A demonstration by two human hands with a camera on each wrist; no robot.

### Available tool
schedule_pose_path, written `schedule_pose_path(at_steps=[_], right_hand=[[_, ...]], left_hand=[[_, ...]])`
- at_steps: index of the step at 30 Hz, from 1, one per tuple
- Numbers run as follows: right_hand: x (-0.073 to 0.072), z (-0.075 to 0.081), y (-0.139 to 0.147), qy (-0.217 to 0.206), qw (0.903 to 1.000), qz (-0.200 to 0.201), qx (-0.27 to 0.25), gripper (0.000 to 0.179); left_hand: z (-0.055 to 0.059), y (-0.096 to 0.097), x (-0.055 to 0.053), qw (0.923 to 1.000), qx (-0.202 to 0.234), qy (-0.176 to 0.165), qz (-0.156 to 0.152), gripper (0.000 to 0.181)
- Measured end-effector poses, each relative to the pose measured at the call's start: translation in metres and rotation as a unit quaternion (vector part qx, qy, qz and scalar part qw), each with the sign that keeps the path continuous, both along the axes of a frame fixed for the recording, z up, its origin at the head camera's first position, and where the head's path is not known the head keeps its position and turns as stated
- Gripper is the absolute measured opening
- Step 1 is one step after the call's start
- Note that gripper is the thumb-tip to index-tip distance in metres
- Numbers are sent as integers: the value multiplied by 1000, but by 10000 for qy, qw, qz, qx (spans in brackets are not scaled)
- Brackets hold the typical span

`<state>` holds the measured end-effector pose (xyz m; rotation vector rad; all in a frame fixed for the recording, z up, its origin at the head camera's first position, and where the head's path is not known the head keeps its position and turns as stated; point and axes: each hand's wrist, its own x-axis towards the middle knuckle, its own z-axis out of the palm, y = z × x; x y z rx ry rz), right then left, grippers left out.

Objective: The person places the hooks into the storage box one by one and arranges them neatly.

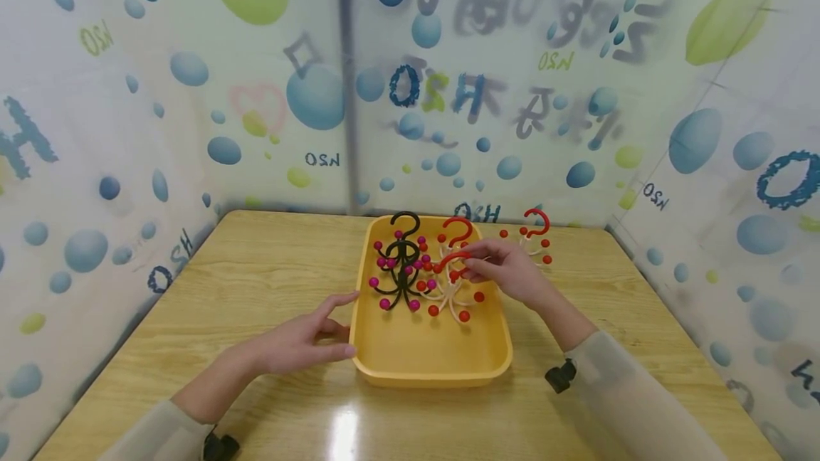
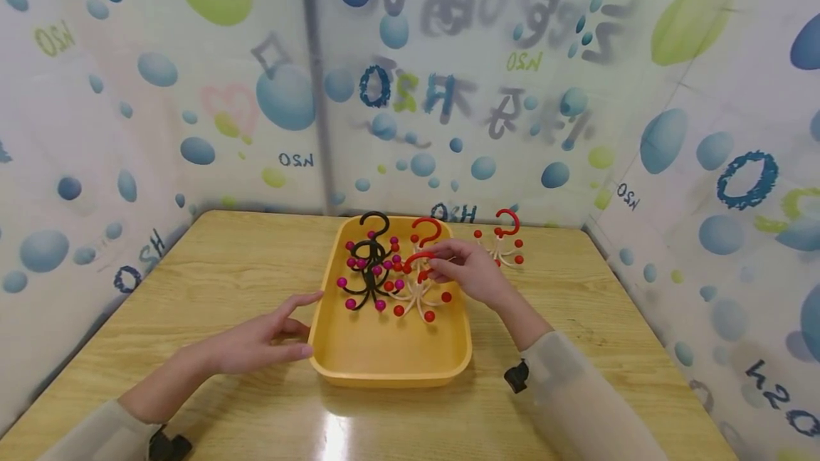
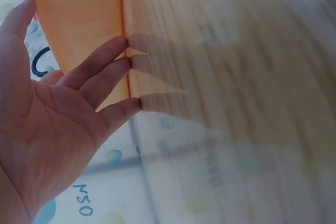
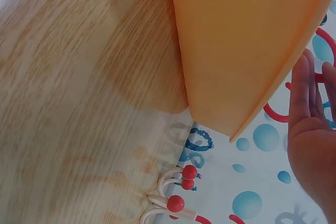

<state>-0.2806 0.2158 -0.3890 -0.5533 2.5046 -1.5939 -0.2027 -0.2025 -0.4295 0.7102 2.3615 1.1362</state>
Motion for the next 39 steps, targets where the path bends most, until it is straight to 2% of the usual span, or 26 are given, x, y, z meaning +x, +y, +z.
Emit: schedule_pose_path(at_steps=[6,12,19,24,31,39], right_hand=[[0,-2,0,-6,10000,-50,17,35],[2,-1,0,-30,9999,-105,61,31],[5,0,7,-172,9993,-315,124,32],[6,-1,20,-145,9988,-441,166,36],[12,-1,43,55,9959,-713,554,41],[9,-1,78,230,9927,-1069,510,42]], left_hand=[[-1,0,0,10000,-5,-28,12,88],[-2,0,0,10000,-11,11,16,87],[-1,0,1,10000,-38,44,38,86],[-1,0,1,10000,-41,56,21,86],[-2,0,1,10000,-59,71,30,87],[-2,0,0,9999,-93,76,36,87]])
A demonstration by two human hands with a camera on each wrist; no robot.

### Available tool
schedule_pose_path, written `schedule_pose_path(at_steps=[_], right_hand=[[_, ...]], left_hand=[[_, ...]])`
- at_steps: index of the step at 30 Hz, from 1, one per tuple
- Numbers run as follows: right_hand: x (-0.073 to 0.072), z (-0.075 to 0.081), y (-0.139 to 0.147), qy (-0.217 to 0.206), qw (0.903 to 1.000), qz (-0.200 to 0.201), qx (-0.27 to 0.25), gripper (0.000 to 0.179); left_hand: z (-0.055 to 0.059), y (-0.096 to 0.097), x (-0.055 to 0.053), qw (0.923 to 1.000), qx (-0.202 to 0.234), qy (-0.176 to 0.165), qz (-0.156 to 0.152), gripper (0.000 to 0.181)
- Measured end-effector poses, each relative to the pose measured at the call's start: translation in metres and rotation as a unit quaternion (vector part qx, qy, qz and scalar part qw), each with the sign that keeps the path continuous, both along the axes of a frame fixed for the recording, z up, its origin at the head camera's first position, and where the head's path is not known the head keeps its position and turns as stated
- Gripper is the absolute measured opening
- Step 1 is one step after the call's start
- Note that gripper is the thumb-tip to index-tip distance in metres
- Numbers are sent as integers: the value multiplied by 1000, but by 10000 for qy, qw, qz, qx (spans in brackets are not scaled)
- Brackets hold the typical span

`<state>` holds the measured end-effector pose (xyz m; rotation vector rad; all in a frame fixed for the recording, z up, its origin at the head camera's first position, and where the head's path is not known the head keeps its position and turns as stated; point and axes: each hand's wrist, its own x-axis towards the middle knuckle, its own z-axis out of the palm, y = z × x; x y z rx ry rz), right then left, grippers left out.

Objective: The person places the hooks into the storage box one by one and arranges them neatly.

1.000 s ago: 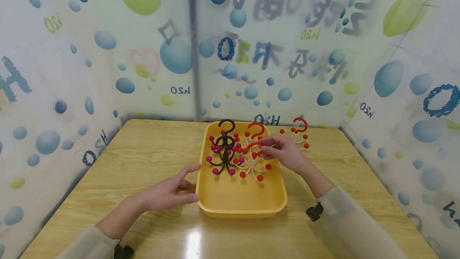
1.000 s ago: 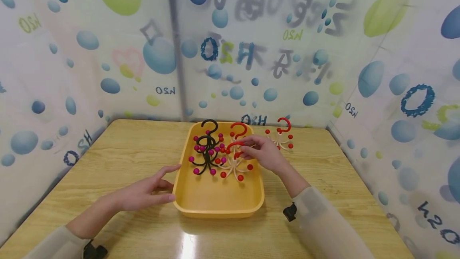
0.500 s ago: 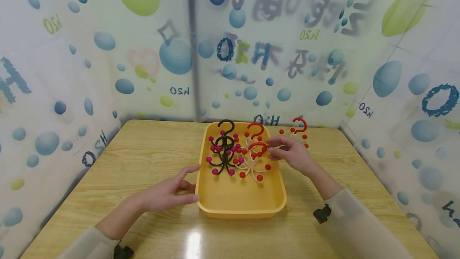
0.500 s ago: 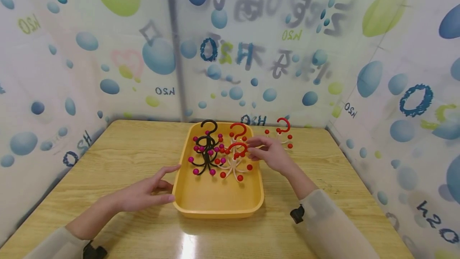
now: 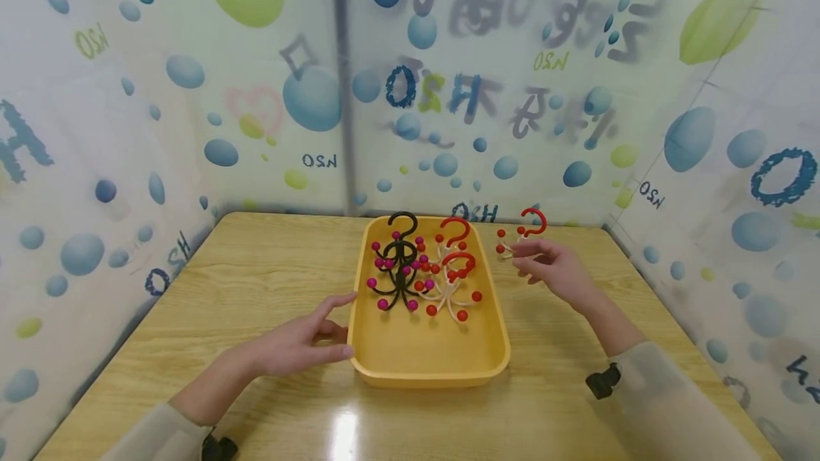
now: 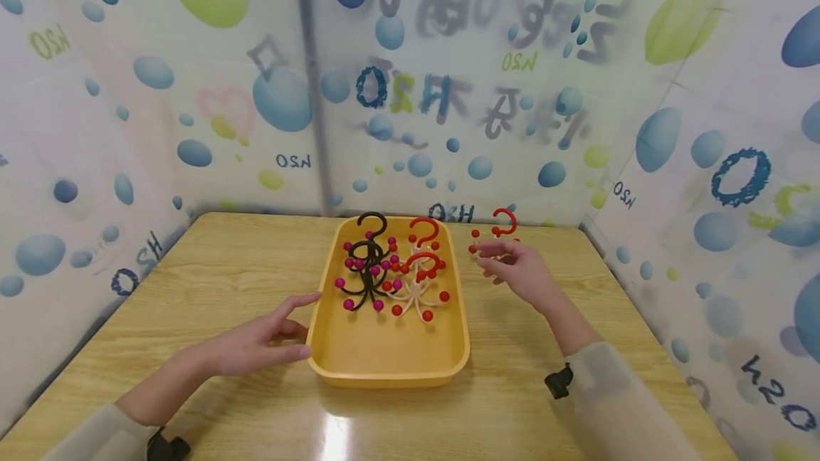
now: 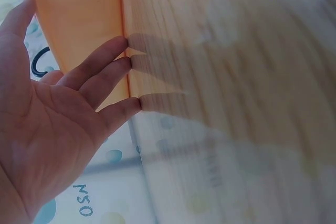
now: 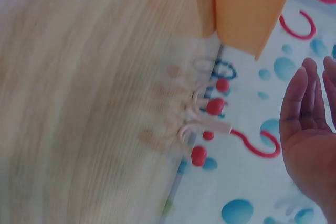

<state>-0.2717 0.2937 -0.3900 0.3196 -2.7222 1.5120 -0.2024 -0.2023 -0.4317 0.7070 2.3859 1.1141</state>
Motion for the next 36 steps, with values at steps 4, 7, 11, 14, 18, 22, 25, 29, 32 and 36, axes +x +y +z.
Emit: schedule_pose_path(at_steps=[4,7,11,14,18,22,25,29,32,36], right_hand=[[-9,1,21,184,9994,-295,-9,47],[-18,2,36,243,9980,-577,-43,49],[-31,1,51,343,9953,-865,-261,51],[-41,-3,55,344,9931,-1024,-459,52],[-54,-8,54,228,9901,-1176,-737,56],[-65,-15,49,170,9862,-1209,-1122,56],[-71,-19,45,103,9843,-1260,-1228,55],[-78,-22,41,-34,9819,-1392,-1287,56],[-81,-24,37,-86,9794,-1460,-1389,56],[-83,-25,32,-30,9766,-1509,-1531,52]], left_hand=[[1,0,-1,10000,17,-32,-5,87],[1,0,-1,10000,26,-57,-7,87],[1,0,-1,10000,32,-51,-14,87],[1,0,-2,9999,62,-75,-30,87],[1,-1,-2,9998,113,-133,-37,87],[1,-1,-1,9998,130,-147,-36,87],[1,-1,-1,9998,129,-156,-33,87],[0,-1,-1,9998,124,-141,-30,87],[0,-1,-1,9999,99,-101,-35,87],[1,-1,-2,10000,50,-67,-26,87]])
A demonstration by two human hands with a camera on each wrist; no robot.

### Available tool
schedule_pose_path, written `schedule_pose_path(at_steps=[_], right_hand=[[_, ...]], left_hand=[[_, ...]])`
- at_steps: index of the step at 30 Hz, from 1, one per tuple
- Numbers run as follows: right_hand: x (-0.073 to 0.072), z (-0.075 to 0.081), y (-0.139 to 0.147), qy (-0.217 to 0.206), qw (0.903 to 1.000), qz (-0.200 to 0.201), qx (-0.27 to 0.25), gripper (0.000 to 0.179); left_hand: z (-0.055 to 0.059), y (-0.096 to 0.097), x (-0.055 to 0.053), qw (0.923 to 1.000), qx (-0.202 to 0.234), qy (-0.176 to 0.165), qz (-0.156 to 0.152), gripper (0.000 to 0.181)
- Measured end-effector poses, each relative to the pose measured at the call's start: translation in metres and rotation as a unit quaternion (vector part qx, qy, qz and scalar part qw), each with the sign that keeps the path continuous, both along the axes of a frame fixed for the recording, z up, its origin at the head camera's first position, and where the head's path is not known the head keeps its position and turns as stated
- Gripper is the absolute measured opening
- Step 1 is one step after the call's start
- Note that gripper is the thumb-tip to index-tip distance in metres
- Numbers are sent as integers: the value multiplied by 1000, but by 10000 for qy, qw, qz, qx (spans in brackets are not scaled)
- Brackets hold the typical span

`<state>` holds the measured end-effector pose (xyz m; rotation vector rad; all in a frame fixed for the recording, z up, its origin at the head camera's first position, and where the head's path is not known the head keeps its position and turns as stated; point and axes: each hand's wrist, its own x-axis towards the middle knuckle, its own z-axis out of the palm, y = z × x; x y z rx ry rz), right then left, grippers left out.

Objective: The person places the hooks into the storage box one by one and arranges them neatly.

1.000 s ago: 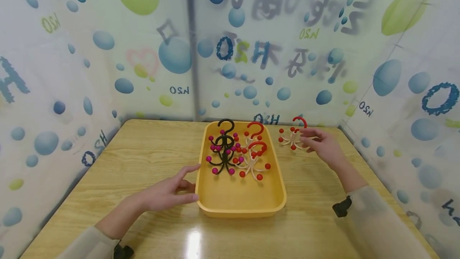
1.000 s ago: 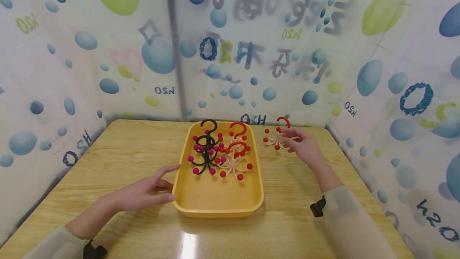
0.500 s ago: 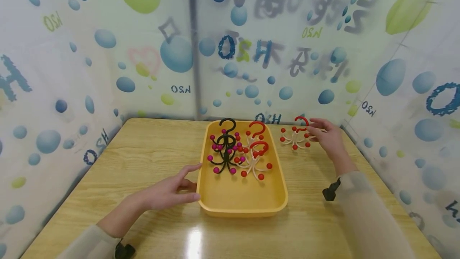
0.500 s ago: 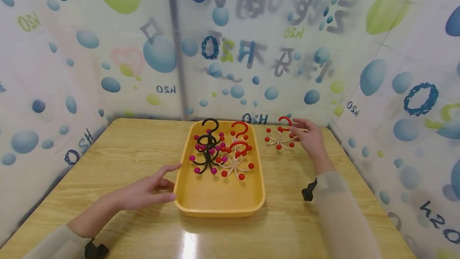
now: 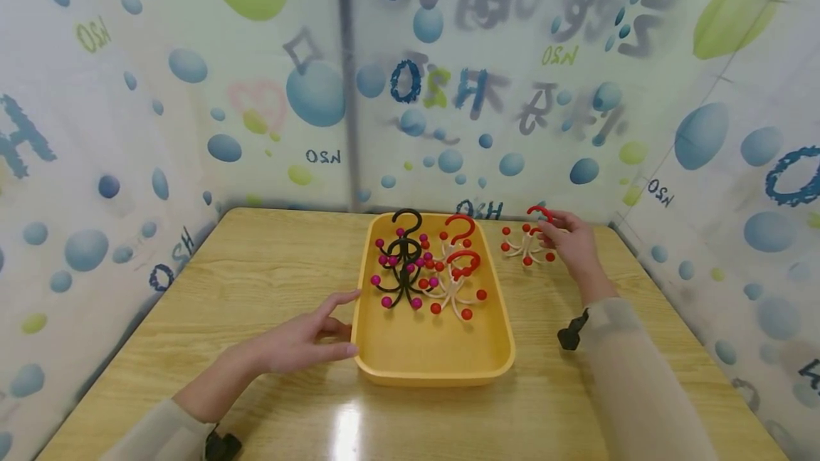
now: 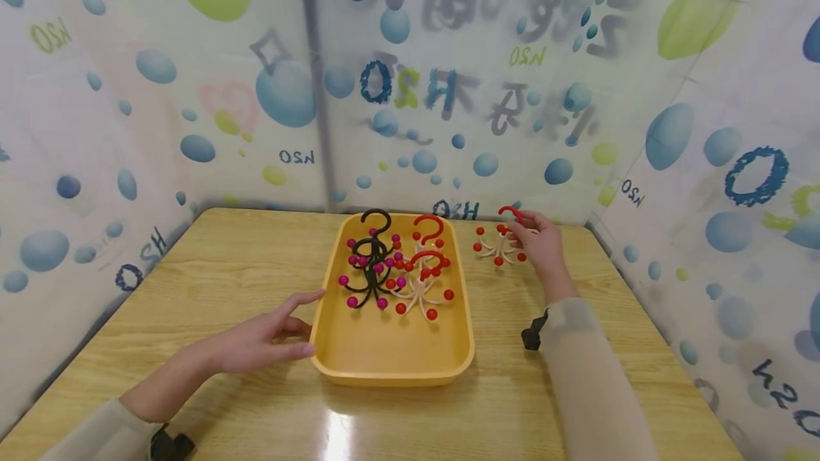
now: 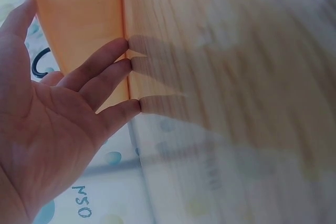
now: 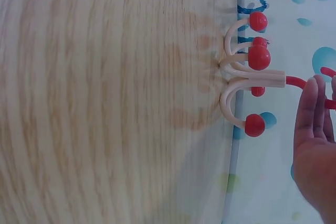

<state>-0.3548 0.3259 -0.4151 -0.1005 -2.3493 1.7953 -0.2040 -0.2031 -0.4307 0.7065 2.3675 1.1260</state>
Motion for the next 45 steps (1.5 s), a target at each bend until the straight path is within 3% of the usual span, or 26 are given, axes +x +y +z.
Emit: schedule_pose_path(at_steps=[5,15,21,31,37,45], right_hand=[[1,0,-4,108,9996,-77,-258,52],[4,1,-5,57,9998,-127,-119,54],[15,6,-1,162,9998,-45,95,54],[50,15,9,173,9962,216,823,48],[77,21,9,137,9947,362,957,47],[117,32,4,384,9905,768,1078,29]], left_hand=[[0,0,0,10000,-13,35,8,87],[0,0,0,10000,-45,40,6,87],[0,0,0,10000,-23,-4,12,87],[0,0,0,10000,-33,-33,41,87],[2,0,1,10000,5,-58,21,87],[2,1,1,10000,45,-9,4,87]])
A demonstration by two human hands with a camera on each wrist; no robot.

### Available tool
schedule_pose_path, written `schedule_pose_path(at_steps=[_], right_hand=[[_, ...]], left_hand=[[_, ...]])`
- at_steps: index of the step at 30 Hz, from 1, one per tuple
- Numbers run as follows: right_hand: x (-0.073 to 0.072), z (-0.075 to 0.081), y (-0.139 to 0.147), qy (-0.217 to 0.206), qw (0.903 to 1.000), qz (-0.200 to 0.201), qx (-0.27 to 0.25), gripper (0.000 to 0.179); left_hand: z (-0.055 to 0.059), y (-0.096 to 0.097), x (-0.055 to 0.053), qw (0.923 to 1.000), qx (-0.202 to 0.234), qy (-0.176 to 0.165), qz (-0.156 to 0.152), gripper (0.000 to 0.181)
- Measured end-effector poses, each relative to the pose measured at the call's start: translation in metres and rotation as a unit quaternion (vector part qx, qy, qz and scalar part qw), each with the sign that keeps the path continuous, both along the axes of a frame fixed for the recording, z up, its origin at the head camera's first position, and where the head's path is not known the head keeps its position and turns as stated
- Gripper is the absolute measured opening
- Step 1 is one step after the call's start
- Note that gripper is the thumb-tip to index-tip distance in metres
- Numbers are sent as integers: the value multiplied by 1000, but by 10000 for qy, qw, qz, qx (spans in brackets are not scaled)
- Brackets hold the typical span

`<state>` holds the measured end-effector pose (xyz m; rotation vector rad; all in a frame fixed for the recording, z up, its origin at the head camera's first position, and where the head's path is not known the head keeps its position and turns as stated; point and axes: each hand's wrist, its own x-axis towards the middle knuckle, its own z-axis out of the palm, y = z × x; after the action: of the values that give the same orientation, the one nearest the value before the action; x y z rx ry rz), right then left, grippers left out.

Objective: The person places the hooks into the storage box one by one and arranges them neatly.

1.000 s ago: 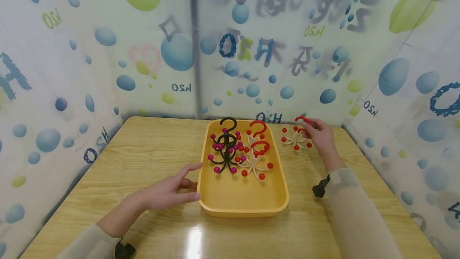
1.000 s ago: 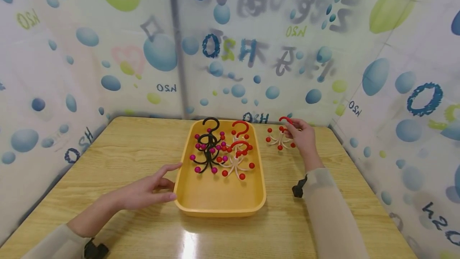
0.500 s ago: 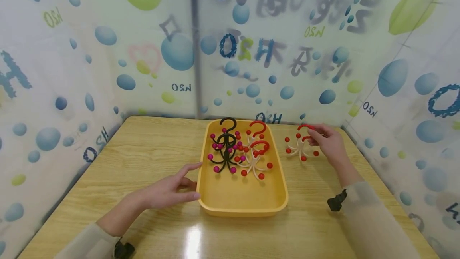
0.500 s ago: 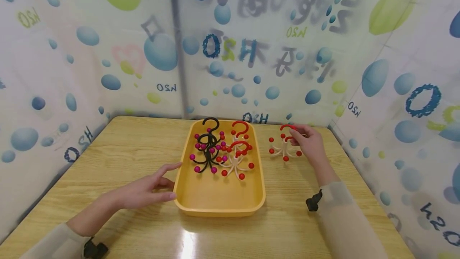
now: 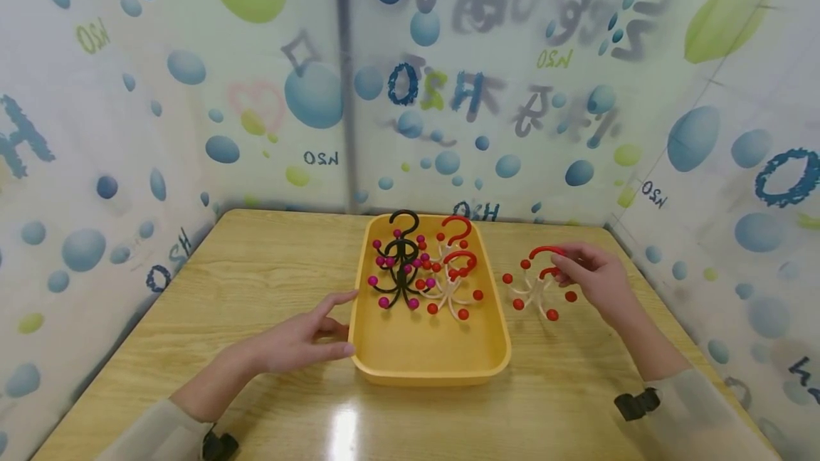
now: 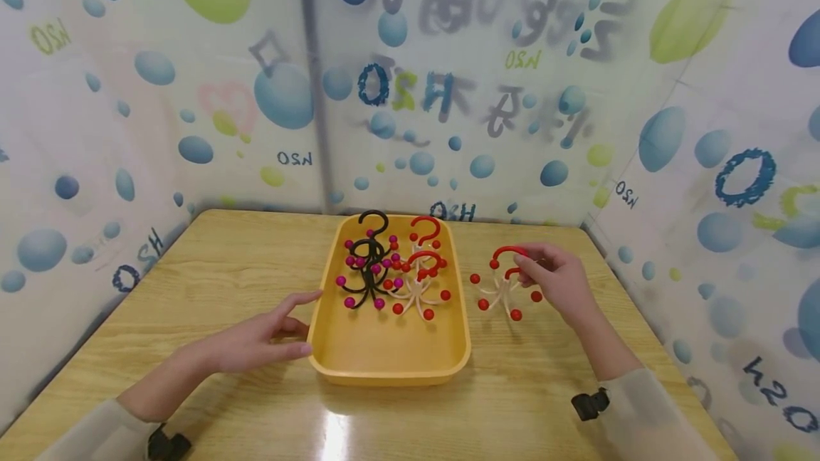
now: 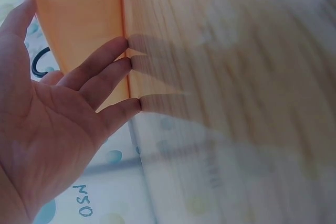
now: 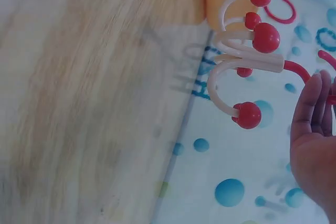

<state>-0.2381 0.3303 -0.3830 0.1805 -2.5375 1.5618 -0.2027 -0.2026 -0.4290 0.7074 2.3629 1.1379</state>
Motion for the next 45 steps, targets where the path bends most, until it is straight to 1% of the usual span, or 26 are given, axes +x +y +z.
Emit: schedule_pose_path(at_steps=[4,11,16,19,22,24,26,30,32,38,45], right_hand=[[20,10,-5,6,9999,88,115,24],[50,30,-19,334,9988,340,-86,17],[66,45,-35,437,9979,472,-125,16],[71,52,-48,554,9960,689,-103,16],[71,55,-62,603,9930,1006,-121,16],[70,55,-72,488,9915,1189,-178,14],[68,54,-83,286,9901,1343,-280,15],[62,49,-107,-227,9852,1628,-487,22],[57,46,-118,-375,9827,1740,-507,24],[43,35,-143,-493,9805,1874,-325,24],[31,25,-157,-560,9790,1935,-308,22]], left_hand=[[-1,0,0,10000,-5,41,-22,87],[0,0,-1,10000,-5,30,-19,87],[-1,0,0,10000,-2,-14,-7,87],[-1,-1,0,10000,23,-42,1,87],[-1,-1,0,9999,78,-96,-9,87],[-1,-1,0,9999,98,-112,-23,87],[-1,-1,1,9999,110,-111,-48,87],[0,-1,1,9999,96,-63,-88,87],[0,-1,0,9999,94,-50,-100,87],[0,-1,0,9999,82,-69,-75,87],[-2,-1,-1,9999,113,-75,-60,87]])
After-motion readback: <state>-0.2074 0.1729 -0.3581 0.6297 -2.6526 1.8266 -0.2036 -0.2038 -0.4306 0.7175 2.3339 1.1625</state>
